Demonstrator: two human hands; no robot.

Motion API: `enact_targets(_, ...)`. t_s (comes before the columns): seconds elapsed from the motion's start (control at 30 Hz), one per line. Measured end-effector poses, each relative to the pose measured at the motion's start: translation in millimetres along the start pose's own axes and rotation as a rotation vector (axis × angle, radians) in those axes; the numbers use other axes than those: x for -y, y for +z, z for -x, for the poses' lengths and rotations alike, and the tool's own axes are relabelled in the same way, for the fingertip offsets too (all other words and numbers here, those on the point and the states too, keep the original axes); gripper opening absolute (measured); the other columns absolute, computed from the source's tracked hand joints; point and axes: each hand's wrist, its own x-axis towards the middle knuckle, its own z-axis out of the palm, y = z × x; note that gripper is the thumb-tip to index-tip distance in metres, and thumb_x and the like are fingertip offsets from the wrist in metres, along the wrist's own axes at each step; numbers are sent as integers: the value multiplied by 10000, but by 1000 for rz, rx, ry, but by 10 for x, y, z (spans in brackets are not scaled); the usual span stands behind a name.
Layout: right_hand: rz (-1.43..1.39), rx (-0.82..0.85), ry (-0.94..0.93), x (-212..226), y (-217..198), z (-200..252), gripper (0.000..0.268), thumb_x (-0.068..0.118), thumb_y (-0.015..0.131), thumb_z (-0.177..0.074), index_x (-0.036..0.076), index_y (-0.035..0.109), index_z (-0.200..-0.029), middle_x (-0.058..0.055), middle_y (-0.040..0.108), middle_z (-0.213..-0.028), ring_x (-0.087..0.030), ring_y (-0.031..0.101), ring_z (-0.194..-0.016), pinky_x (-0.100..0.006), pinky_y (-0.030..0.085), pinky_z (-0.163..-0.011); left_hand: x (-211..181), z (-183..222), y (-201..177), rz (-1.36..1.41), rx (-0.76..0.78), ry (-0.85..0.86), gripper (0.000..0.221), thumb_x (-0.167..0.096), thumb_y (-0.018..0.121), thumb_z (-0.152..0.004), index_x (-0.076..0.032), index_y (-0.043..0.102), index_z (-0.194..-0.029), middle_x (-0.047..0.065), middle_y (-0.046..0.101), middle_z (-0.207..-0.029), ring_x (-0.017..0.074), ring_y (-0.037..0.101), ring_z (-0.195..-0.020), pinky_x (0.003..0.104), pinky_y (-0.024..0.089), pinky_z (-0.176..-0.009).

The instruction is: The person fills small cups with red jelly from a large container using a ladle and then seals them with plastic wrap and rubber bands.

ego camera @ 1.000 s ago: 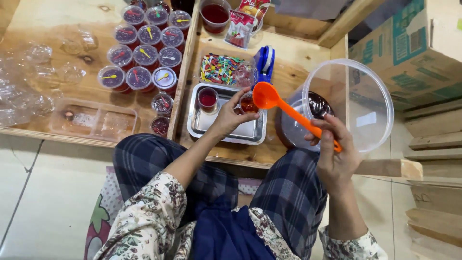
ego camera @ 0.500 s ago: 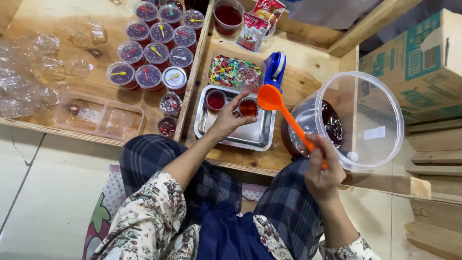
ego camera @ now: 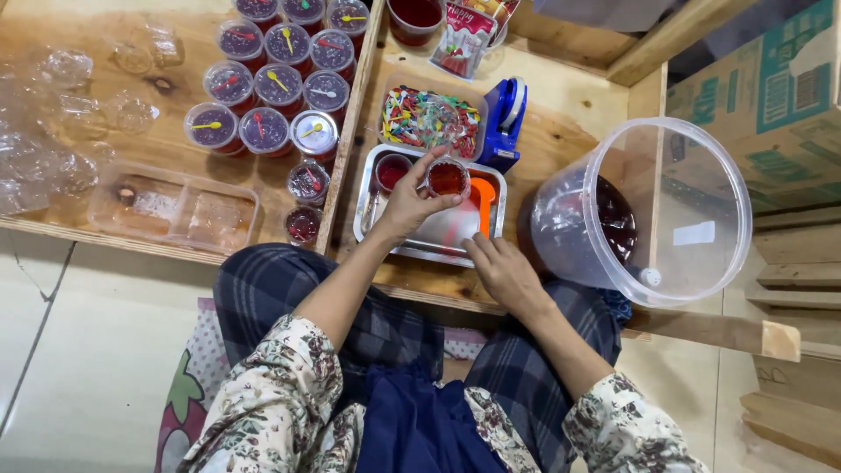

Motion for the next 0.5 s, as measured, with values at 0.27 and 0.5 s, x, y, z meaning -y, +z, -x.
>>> enact_targets(0.27, 16, 483, 130, 154, 281, 492, 443, 455, 729, -814, 158, 696, -1141, -108, 677, -1182, -322, 688, -831, -493, 444, -879, 294, -59, -65, -9, 52, -24, 946, -19, 956, -693, -196, 497, -1501, 173, 515, -1445, 298, 589, -1250, 373, 541, -1050)
enact_targets(0.5, -244, 177, 660, -185, -43, 73, 228, 309, 678, -939, 217, 764, -1129, -77, 759, -923, -336, 735, -810, -470, 532, -733, 528, -84, -88, 29, 145, -123, 1003, -27, 960, -689, -174, 388, -1500, 174, 462, -1505, 338, 573, -1269, 399, 547, -1043)
